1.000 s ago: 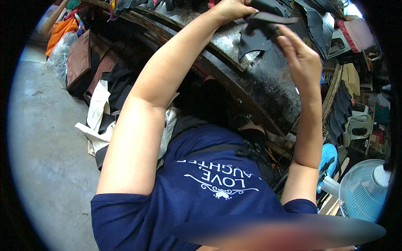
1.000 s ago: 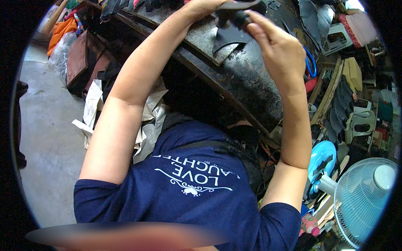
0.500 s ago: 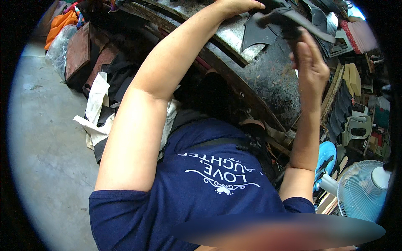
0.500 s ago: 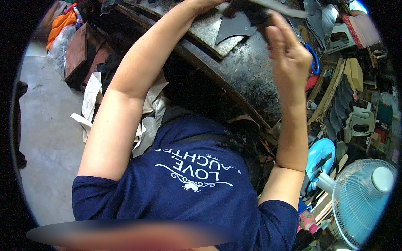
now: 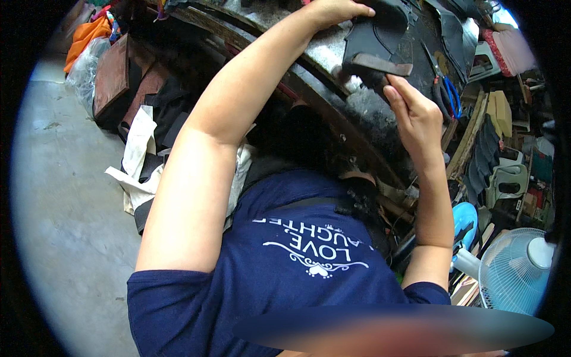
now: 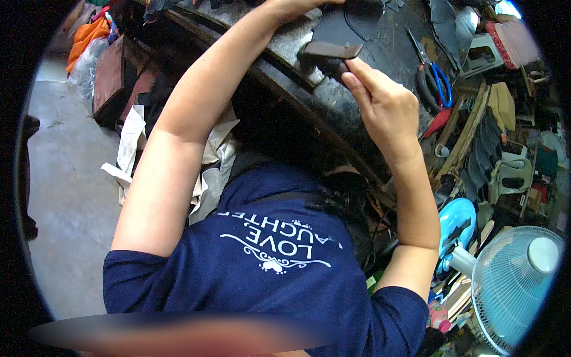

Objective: The person uses shears to trim the edges of a black leather piece, repeatedly rotating and repositioning the material to follow a curved contour. The person frequently inspects the cut edge by hand and continues trimming until the shape is refined.

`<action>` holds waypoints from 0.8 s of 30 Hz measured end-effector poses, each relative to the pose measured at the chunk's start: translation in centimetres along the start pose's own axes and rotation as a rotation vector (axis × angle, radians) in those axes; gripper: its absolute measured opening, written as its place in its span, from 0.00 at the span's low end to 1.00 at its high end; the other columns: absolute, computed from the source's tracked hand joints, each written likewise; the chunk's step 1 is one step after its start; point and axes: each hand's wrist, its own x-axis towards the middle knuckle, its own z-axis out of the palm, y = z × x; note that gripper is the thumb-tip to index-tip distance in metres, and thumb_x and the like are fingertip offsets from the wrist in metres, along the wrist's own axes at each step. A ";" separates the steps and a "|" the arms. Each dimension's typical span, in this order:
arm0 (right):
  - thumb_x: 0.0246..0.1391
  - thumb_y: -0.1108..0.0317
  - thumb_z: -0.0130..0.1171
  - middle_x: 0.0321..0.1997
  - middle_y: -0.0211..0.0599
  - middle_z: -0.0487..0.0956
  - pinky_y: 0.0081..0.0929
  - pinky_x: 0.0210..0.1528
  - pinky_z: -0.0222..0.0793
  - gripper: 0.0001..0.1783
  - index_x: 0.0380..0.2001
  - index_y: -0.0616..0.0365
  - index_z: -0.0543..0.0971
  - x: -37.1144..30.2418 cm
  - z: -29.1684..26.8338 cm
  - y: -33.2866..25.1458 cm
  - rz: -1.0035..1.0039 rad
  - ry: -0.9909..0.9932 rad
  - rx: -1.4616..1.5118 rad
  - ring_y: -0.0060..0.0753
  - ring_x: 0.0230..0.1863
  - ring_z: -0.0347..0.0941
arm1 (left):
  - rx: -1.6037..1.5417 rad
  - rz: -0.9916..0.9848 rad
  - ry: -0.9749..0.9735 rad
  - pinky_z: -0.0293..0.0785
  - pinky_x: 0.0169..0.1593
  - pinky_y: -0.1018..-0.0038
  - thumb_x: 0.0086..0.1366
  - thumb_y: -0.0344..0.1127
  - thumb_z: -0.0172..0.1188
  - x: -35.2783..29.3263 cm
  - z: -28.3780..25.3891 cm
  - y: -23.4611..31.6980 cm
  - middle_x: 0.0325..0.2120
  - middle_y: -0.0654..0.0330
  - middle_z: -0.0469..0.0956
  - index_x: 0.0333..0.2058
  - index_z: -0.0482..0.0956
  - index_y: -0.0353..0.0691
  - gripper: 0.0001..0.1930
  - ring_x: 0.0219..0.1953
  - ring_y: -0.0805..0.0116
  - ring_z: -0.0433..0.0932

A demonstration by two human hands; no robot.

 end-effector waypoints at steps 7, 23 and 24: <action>0.59 0.60 0.60 0.39 0.48 0.83 0.27 0.39 0.75 0.18 0.46 0.61 0.81 -0.4 -1.2 2.2 0.158 0.152 0.409 0.32 0.37 0.82 | 0.009 -0.005 0.016 0.69 0.33 0.76 0.52 0.26 0.66 -0.2 0.2 0.1 0.28 0.64 0.73 0.46 0.73 0.31 0.21 0.31 0.75 0.70; 0.60 0.45 0.54 0.35 0.40 0.84 0.32 0.34 0.76 0.19 0.49 0.35 0.81 4.4 -0.4 2.3 0.107 0.314 0.151 0.39 0.35 0.83 | -0.422 0.007 -0.084 0.73 0.34 0.78 0.54 0.21 0.63 0.2 0.5 -0.8 0.31 0.60 0.79 0.46 0.72 0.33 0.19 0.32 0.75 0.77; 0.60 0.45 0.53 0.35 0.41 0.83 0.32 0.34 0.76 0.20 0.50 0.38 0.81 4.2 -0.2 1.8 0.126 0.347 0.288 0.41 0.34 0.82 | -0.322 0.000 -0.068 0.73 0.35 0.77 0.54 0.21 0.63 0.1 0.4 -0.8 0.31 0.60 0.79 0.45 0.72 0.32 0.19 0.32 0.74 0.77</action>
